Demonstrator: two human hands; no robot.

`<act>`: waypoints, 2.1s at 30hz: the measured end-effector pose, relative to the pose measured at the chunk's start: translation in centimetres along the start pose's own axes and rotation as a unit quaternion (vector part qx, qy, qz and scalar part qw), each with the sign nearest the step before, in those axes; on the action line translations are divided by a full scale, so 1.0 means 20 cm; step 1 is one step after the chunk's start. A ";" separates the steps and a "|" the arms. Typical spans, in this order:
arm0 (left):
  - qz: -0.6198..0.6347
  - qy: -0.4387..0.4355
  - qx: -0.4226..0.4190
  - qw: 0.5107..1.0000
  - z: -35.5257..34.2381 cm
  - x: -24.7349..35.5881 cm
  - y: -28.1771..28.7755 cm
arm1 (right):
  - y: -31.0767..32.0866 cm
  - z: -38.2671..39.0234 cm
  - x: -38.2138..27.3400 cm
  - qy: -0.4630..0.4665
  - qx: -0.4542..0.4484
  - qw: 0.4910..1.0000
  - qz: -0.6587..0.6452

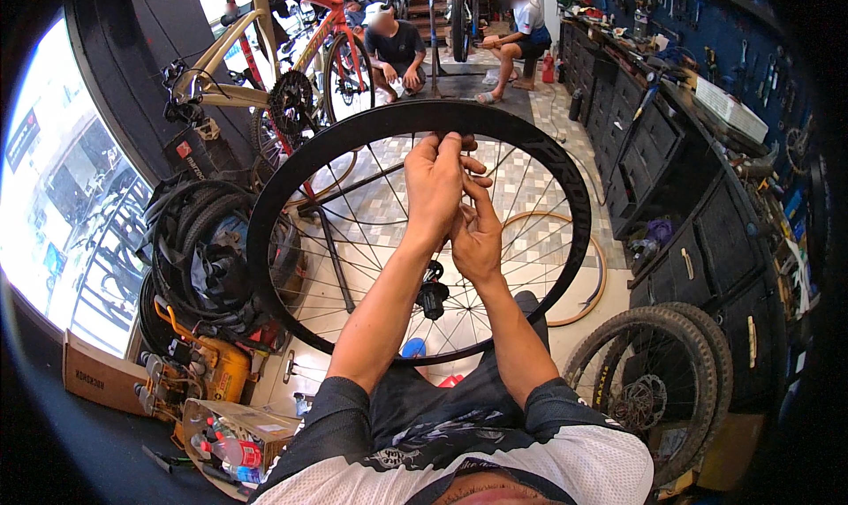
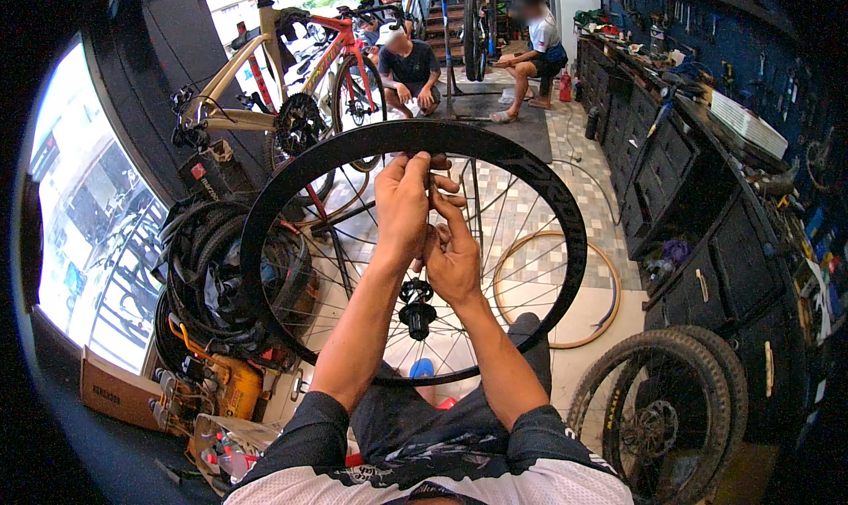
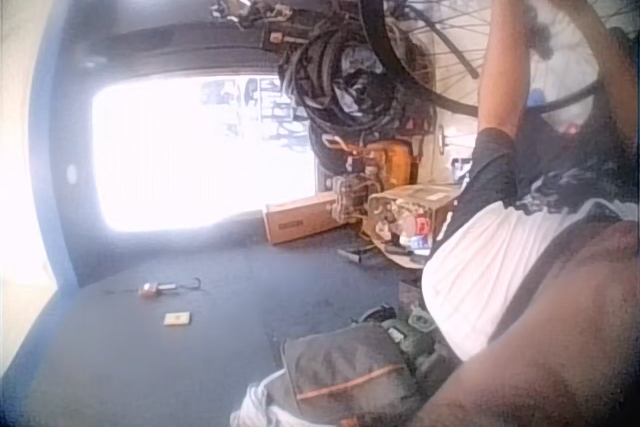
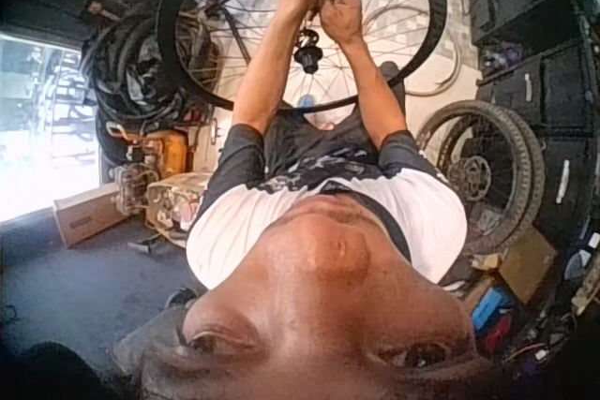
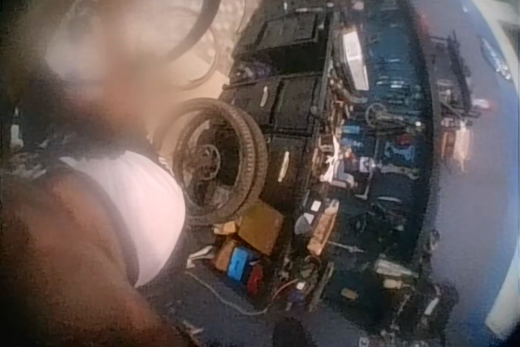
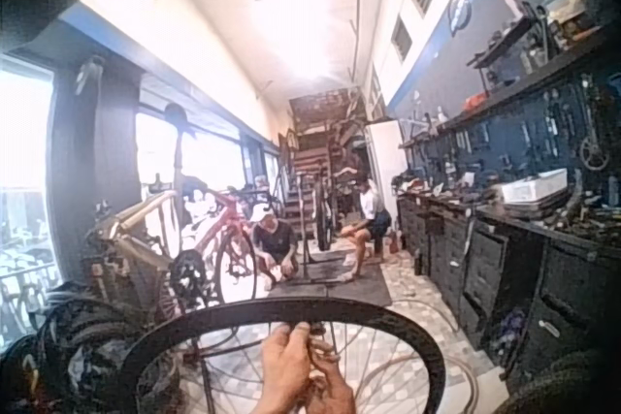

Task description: The person laces spokes into a bicycle wheel rim, threading each spoke through the rim and hub by hand. The wheel is held upright and rotated as needed to access different spoke holes.

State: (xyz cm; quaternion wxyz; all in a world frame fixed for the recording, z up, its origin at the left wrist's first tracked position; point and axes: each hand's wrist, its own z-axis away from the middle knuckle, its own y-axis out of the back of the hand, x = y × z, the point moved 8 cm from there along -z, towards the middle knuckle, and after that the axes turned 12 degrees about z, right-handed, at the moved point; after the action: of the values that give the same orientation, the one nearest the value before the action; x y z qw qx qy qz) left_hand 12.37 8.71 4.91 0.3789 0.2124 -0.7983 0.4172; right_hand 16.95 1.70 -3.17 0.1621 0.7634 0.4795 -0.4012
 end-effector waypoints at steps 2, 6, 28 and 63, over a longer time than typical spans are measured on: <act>-0.025 -0.006 0.004 1.000 0.01 0.01 -0.01 | 0.00 0.00 0.00 0.012 0.002 1.000 -0.003; -0.045 0.020 0.021 0.999 0.02 0.02 -0.01 | 0.00 0.00 0.02 0.019 0.001 1.000 -0.011; -0.024 -0.061 0.003 0.998 0.04 0.06 -0.03 | 0.00 0.00 0.05 -0.031 -0.032 0.999 -0.003; 0.009 -0.045 0.033 0.998 -0.05 0.01 0.05 | -0.02 -0.08 0.07 -0.039 -0.057 0.998 -0.003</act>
State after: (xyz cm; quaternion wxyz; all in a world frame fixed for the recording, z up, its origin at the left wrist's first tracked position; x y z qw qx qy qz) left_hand 12.12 10.10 5.00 0.3312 0.2366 -0.8022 0.4368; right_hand 17.70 3.70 -3.30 0.2230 0.7352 0.4973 -0.4029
